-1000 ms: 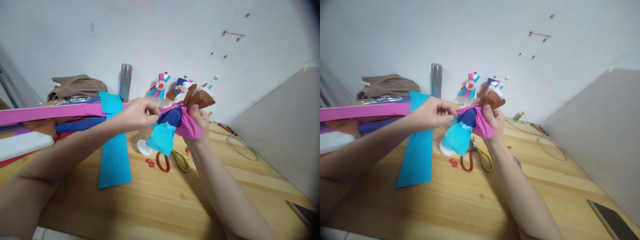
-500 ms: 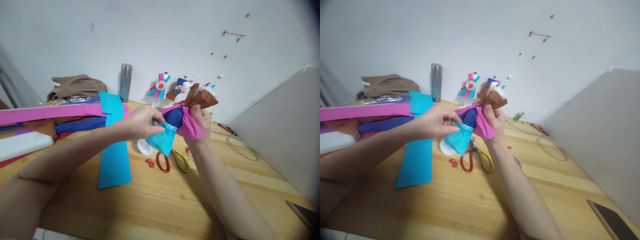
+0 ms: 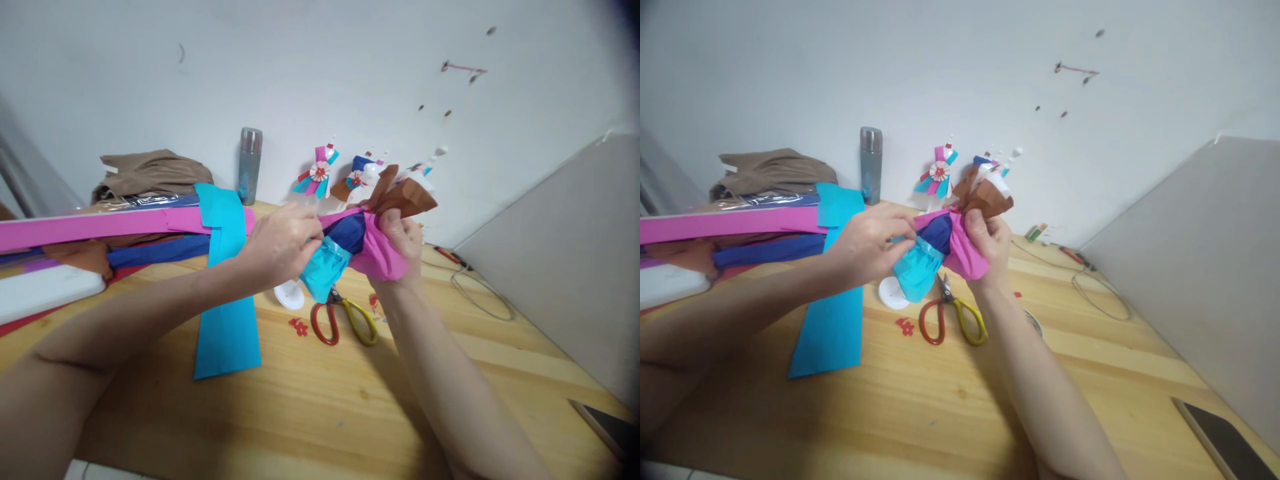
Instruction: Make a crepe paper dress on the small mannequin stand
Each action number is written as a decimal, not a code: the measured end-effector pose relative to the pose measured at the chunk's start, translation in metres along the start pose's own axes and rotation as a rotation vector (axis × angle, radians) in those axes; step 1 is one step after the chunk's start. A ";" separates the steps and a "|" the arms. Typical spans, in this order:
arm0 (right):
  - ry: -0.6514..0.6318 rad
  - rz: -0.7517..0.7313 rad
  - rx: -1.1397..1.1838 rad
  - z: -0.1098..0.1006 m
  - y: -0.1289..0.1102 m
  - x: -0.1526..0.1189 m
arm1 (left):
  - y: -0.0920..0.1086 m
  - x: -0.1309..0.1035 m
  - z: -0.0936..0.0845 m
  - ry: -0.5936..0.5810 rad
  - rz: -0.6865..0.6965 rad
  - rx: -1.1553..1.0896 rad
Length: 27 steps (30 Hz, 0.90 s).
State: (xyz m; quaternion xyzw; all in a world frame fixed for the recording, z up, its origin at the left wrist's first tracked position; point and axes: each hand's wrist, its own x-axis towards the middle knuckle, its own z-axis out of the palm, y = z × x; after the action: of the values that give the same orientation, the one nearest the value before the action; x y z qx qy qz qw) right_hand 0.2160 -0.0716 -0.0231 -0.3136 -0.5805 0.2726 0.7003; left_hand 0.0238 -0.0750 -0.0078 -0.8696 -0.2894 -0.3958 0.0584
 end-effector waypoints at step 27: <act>-0.042 -0.032 0.071 -0.002 0.000 0.003 | -0.004 -0.006 0.027 0.197 -0.351 -0.347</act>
State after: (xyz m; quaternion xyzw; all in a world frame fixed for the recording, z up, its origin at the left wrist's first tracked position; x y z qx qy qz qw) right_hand 0.2182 -0.0700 -0.0216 -0.2736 -0.5899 0.2883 0.7029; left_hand 0.0361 -0.0653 -0.0314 -0.7604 -0.3566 -0.5261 -0.1335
